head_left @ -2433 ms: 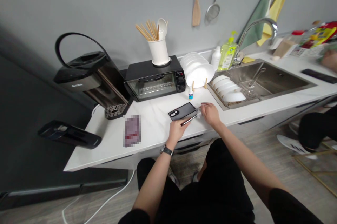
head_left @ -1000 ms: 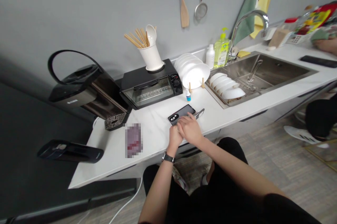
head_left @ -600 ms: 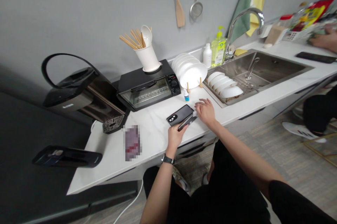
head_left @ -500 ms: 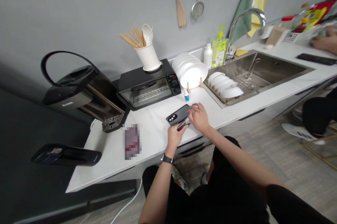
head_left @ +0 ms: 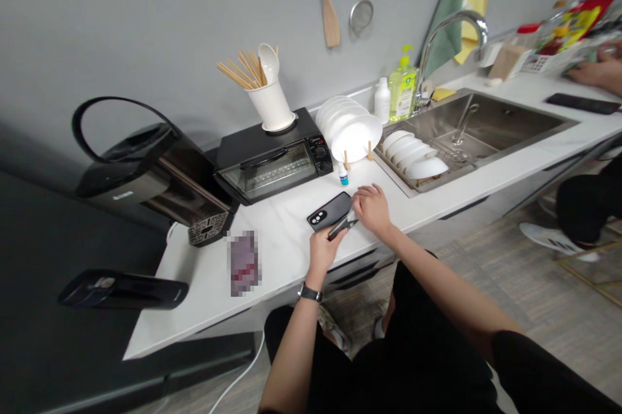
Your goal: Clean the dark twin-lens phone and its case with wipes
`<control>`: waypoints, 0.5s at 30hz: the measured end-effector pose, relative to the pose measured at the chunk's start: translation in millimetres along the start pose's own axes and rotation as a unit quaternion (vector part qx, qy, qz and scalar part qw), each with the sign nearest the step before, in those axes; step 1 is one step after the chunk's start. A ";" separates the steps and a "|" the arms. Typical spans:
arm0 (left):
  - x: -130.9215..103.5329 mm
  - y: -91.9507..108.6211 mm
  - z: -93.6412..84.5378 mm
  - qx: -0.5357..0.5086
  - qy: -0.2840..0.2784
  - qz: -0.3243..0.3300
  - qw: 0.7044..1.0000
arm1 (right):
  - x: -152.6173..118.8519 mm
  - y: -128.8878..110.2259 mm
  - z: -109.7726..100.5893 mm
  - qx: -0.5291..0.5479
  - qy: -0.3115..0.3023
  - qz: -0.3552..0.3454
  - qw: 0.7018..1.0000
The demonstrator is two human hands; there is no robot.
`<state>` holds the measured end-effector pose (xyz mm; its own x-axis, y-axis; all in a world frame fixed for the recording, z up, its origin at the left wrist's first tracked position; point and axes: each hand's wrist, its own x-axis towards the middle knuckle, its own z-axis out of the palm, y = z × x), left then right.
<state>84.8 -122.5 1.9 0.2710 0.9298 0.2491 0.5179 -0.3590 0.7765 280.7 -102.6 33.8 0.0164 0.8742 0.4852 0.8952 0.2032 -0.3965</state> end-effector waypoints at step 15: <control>-5.2 7.6 1.7 -0.010 0.021 0.026 0.999 | -2.1 11.8 -3.7 0.001 -0.027 0.015 1.000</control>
<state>88.8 -130.2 5.5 0.2621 0.9125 0.3142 0.4878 -0.4062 0.7727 292.9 -103.6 31.0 0.0192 0.9020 0.4312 0.8941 0.1775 -0.4111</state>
